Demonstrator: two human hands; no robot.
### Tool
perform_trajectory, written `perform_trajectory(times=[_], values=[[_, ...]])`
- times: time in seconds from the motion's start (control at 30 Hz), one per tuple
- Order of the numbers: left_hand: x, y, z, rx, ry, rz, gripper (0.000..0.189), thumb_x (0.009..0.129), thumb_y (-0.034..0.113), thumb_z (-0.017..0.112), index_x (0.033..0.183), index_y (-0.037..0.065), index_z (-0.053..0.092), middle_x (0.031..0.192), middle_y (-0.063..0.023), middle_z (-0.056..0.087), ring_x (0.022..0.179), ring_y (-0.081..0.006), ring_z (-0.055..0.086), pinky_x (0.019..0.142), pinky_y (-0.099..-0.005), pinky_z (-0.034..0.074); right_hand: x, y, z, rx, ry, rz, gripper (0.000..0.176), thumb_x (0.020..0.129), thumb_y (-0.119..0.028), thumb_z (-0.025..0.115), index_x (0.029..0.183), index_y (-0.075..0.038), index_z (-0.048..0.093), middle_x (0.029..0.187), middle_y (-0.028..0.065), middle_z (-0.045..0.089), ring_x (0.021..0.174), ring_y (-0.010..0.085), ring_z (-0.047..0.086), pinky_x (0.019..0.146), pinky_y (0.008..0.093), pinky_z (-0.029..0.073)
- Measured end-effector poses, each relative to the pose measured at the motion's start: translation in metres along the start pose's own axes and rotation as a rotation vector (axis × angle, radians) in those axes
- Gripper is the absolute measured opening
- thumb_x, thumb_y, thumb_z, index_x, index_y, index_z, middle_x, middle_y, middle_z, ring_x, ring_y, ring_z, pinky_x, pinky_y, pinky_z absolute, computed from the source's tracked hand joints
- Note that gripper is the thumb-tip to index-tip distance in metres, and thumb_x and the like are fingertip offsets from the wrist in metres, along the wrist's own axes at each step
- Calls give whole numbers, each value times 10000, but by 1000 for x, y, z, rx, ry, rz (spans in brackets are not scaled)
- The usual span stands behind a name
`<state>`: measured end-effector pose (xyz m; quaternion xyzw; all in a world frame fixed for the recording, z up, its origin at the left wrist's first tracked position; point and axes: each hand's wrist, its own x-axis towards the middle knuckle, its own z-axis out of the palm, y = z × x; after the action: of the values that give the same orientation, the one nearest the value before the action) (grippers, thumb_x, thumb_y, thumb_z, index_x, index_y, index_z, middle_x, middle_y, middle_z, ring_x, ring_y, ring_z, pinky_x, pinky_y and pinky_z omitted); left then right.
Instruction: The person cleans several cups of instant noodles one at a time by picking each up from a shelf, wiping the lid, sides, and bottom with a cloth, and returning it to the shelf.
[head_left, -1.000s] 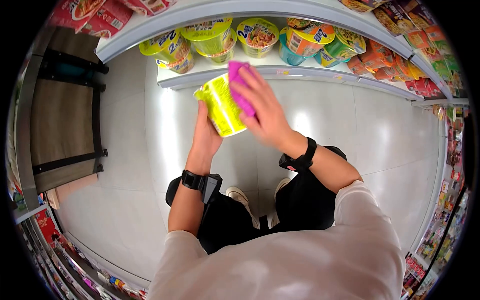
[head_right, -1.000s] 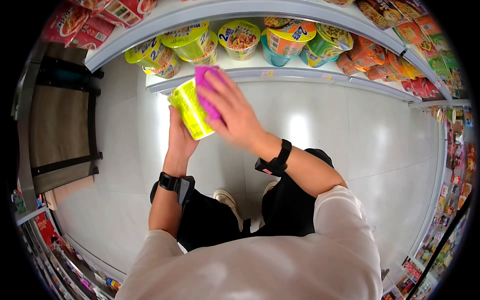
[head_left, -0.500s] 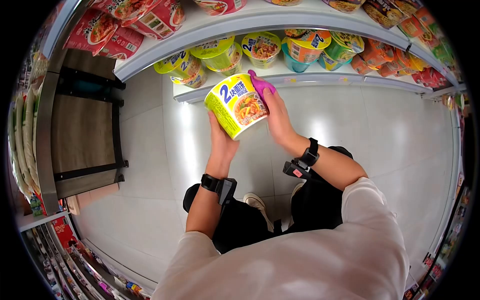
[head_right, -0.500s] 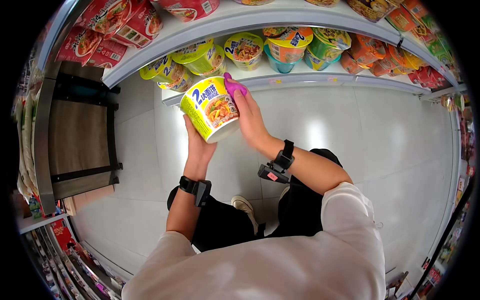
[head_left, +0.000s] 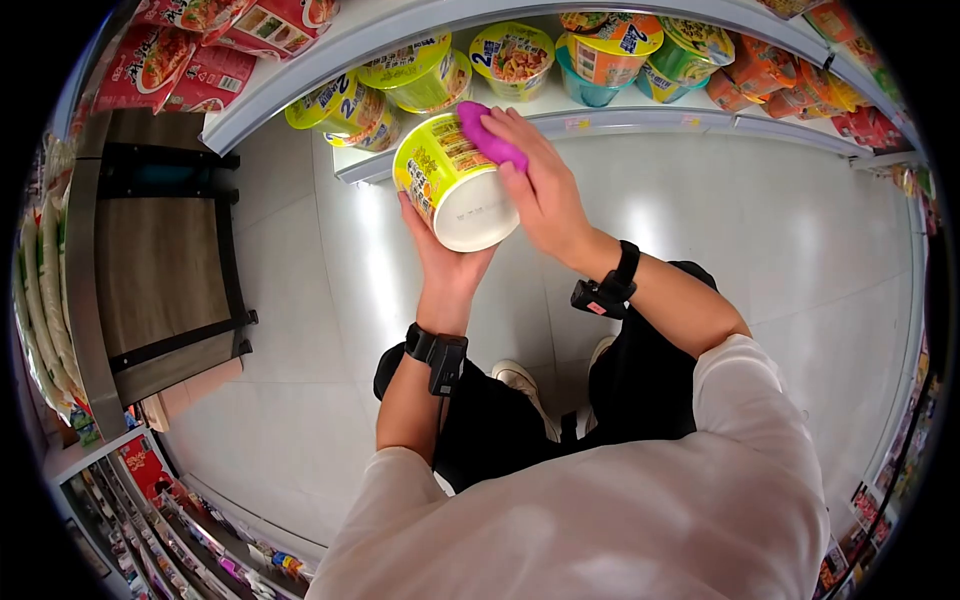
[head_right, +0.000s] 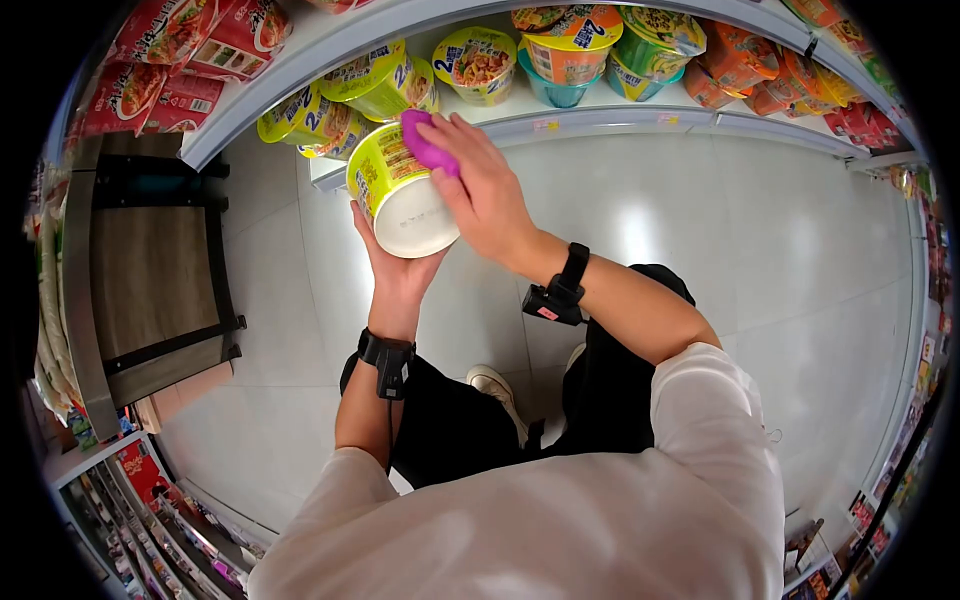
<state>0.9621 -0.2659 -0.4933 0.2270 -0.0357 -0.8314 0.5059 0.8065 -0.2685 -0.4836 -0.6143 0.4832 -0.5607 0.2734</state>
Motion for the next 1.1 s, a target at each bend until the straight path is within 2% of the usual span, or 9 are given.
perform_trajectory(times=[0.07, 0.27, 0.4, 0.6, 0.7, 0.77, 0.87, 0.9, 1.1], values=[[3, -3, -4, -54, 0, 7, 710, 957, 662, 404, 1490, 193, 383, 1496, -57, 448, 1372, -265, 431, 1142, -456, 368, 1, -3, 4, -202, -14, -296, 450, 923, -213, 576, 1361, -112, 574, 1480, 153, 464, 1391, 383, 395, 1143, 524, 305], [6, -2, -6, -69, 54, 82, 760, 950, 728, 283, 1509, 218, 356, 1535, -63, 396, 1419, -296, 363, 1182, -487, 300, -3, -19, 8, -588, -325, -513, 481, 885, -220, 617, 1365, -225, 581, 1476, 36, 488, 1423, 283, 372, 1159, 548, 274], [21, 4, -40, -58, 41, 105, 772, 934, 739, 322, 1460, 183, 426, 1467, -86, 470, 1338, -312, 453, 1130, -504, 375, -14, -15, 8, -302, -619, -615, 597, 806, -217, 658, 1394, -222, 558, 1485, 39, 486, 1402, 200, 416, 1183, 490, 279], [11, 17, -2, 20, 138, 118, 811, 918, 754, 348, 1442, 143, 445, 1422, -97, 504, 1294, -306, 491, 1089, -499, 414, -10, 11, -23, -146, -367, -711, 431, 630, -121, 652, 1054, -100, 725, 1021, 47, 730, 979, 213, 689, 952, 427, 531], [11, 15, -3, -170, 64, 123, 701, 931, 595, 474, 1440, 115, 431, 1413, -111, 509, 1308, -322, 487, 1141, -525, 363, 0, 33, -48, -398, -356, -389, 395, 743, -163, 676, 1128, -77, 688, 904, 75, 711, 880, 208, 685, 843, 396, 543], [17, 13, 2, -50, 65, 178, 689, 940, 579, 461, 1457, 126, 410, 1429, -105, 497, 1315, -318, 480, 1146, -508, 362, 22, 11, -58, -61, -255, 448, 442, 928, -305, 608, 1298, -62, 607, 899, 69, 684, 874, 197, 654, 817, 373, 504], [26, 6, -23, 204, 8, 295, 656, 964, 403, 538, 1519, 145, 303, 1453, -89, 472, 1327, -296, 471, 1142, -456, 376, 27, 12, -65, 53, -337, 544, 662, 987, -551, 504, 1417, -48, 481, 1043, 109, 683, 955, 200, 634, 879, 337, 498], [25, -1, -25, 523, 21, 424, 787, 889, 352, 658, 1522, 109, 258, 1446, -108, 466, 1322, -282, 470, 1122, -422, 392, 29, 8, -68, 182, -463, 560, 766, 992, -586, 460, 1510, -34, 343, 1299, 142, 596, 1145, 221, 577, 993, 321, 439], [55, 9, 13, 1146, -156, 449, 1032, 673, 98, 862, 1473, 18, 216, 1388, -158, 471, 1277, -254, 494, 1075, -373, 421, 52, -15, -87, 501, -641, 822, 751, 985, -531, 517, 1497, -15, 330, 1406, 106, 521, 1222, 173, 542, 1043, 306, 423]])
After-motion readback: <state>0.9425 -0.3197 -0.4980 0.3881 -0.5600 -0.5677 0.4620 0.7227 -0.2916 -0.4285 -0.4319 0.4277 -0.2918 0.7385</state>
